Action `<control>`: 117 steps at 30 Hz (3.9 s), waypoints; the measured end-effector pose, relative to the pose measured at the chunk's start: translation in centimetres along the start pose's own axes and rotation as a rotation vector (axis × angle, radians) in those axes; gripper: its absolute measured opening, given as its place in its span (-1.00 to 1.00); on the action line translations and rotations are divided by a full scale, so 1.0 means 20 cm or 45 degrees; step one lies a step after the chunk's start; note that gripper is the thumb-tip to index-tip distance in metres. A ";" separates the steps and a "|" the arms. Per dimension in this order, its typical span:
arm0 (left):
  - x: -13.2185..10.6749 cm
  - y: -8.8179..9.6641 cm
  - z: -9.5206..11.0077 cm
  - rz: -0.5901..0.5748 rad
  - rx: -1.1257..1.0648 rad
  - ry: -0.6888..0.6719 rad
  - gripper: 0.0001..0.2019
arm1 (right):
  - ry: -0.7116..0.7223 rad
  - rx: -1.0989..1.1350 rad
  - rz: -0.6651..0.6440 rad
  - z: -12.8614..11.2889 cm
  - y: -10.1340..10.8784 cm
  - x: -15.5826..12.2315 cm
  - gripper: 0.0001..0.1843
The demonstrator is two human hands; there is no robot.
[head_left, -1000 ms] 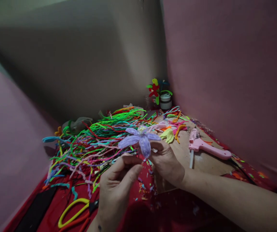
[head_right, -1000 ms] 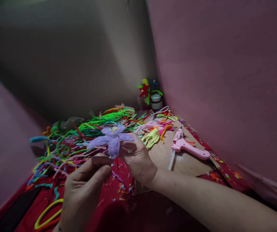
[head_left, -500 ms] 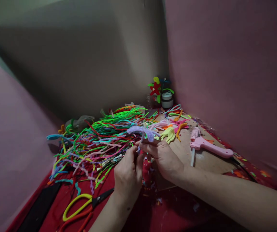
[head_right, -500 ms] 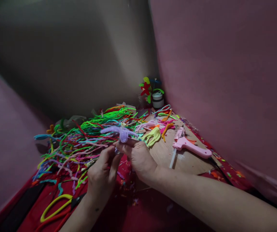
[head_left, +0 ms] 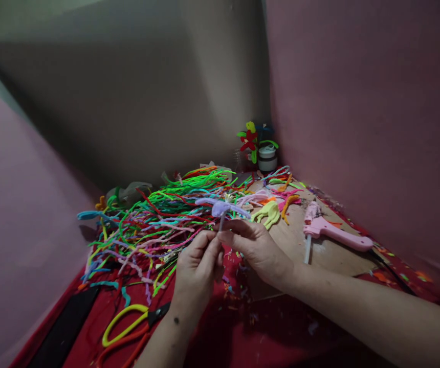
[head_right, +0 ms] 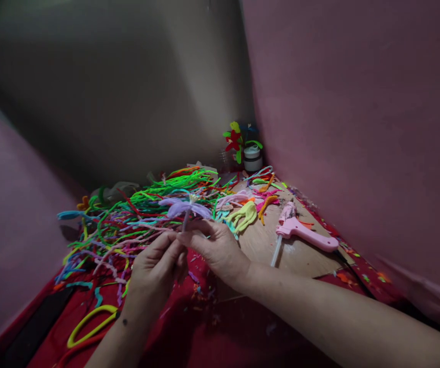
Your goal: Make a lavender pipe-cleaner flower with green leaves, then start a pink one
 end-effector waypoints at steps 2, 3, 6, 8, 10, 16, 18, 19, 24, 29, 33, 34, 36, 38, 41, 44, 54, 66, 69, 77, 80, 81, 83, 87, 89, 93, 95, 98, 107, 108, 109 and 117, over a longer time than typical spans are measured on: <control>0.00 -0.02 -0.01 -0.045 -0.217 0.090 -0.83 | -0.023 -0.048 -0.059 -0.01 -0.01 -0.01 -0.79; -0.01 -0.03 -0.01 -0.064 -0.305 0.123 -0.84 | -0.041 -0.051 -0.078 -0.01 -0.02 -0.01 -0.78; -0.01 -0.05 -0.01 -0.129 -0.528 0.201 -0.87 | -0.084 0.027 -0.112 -0.01 -0.03 -0.01 -0.76; -0.02 -0.06 -0.01 -0.186 -0.668 0.244 -0.90 | -0.078 0.122 -0.127 0.00 -0.03 -0.01 -0.78; -0.03 -0.08 -0.02 -0.266 -0.793 0.281 -0.91 | -0.066 0.184 -0.145 0.00 -0.03 0.00 -0.81; -0.02 -0.07 -0.02 -0.319 -0.598 0.224 -0.88 | -0.051 0.232 -0.203 -0.01 -0.05 -0.01 -0.82; -0.01 -0.03 0.01 -0.214 -0.214 0.048 -0.86 | -0.055 0.268 -0.191 -0.01 -0.06 -0.01 -0.79; -0.01 -0.02 0.03 -0.152 -0.024 -0.052 -0.84 | -0.052 0.277 -0.166 -0.02 -0.05 -0.01 -0.79; -0.04 -0.01 0.10 0.047 0.570 -0.404 -0.88 | 0.009 0.230 -0.009 -0.02 -0.01 0.00 -0.82; -0.03 0.02 0.07 0.072 0.476 -0.307 -0.81 | -0.016 0.132 -0.134 0.00 -0.03 0.00 -0.76; -0.02 0.01 0.03 0.014 0.121 -0.050 -0.80 | -0.042 0.152 -0.204 0.00 -0.04 0.00 -0.78; -0.01 0.01 0.02 -0.009 0.045 0.005 -0.79 | -0.031 0.148 -0.194 0.00 -0.03 0.00 -0.79; -0.01 0.00 0.01 -0.051 -0.098 0.082 -0.78 | 0.009 0.122 -0.169 -0.01 -0.02 0.01 -0.80; -0.01 -0.01 0.00 -0.108 -0.231 0.126 -0.79 | 0.032 0.103 -0.169 0.00 -0.01 0.01 -0.79; -0.01 -0.02 0.00 -0.170 -0.400 0.164 -0.83 | 0.017 0.102 -0.197 0.01 -0.01 0.02 -0.78; -0.01 -0.03 -0.02 -0.233 -0.550 0.252 -0.86 | -0.019 0.124 -0.263 0.02 -0.02 0.02 -0.80; 0.01 0.04 0.02 -0.031 0.286 -0.122 -0.85 | -0.009 0.197 -0.129 0.02 -0.01 0.02 -0.79; 0.01 0.03 -0.03 -0.008 -0.082 0.001 -0.89 | -0.021 0.090 -0.098 0.02 -0.02 0.02 -0.81; 0.01 0.01 -0.05 -0.070 -0.392 0.199 -0.88 | -0.047 0.150 -0.197 0.02 -0.04 0.02 -0.80; 0.01 -0.04 -0.07 -0.276 -0.621 0.356 -0.79 | -0.094 0.294 -0.127 0.06 0.00 0.03 -0.83; 0.01 -0.01 -0.04 -0.172 -0.227 0.129 -0.87 | -0.073 0.319 -0.082 0.06 0.01 0.03 -0.83; 0.01 0.00 -0.02 -0.116 -0.030 0.010 -0.86 | -0.060 0.312 -0.073 0.05 0.01 0.03 -0.83; 0.01 0.02 0.03 0.006 0.358 -0.241 -0.88 | -0.019 0.270 -0.064 0.03 0.01 0.03 -0.82; -0.02 0.03 0.06 0.097 0.726 -0.482 -0.92 | 0.023 0.172 -0.082 0.02 0.01 0.02 -0.84; -0.02 0.03 0.05 0.115 0.721 -0.470 -0.91 | 0.005 0.144 -0.069 0.02 0.01 0.02 -0.83; -0.02 0.03 0.07 0.180 0.701 -0.450 -0.86 | -0.028 0.143 -0.052 0.03 0.01 0.02 -0.81; -0.02 0.02 0.08 0.142 0.728 -0.457 -0.88 | -0.027 0.147 -0.047 0.02 0.01 0.02 -0.83; -0.02 0.02 0.08 0.150 0.737 -0.450 -0.87 | -0.037 0.151 -0.032 0.02 0.02 0.02 -0.85; 0.00 0.01 0.01 0.048 0.311 -0.102 -0.81 | -0.035 0.106 -0.094 0.02 0.01 0.02 -0.85; 0.00 0.01 0.00 0.036 0.262 -0.058 -0.80 | -0.042 0.092 -0.116 0.02 0.00 0.02 -0.84; 0.00 0.01 -0.01 0.025 0.210 -0.012 -0.81 | -0.051 0.076 -0.135 0.02 0.00 0.02 -0.83; 0.00 -0.01 -0.06 -0.081 -0.297 0.250 -0.81 | -0.072 0.023 -0.086 -0.01 0.01 0.02 -0.81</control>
Point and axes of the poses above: each hand's wrist, its own x-axis towards the middle knuckle, its own y-axis out of the back of the hand, z = x × y, the point moved 7 cm from there along x, towards the middle knuckle, and after that the axes turned 5 degrees about -y, right-handed, at the moved point
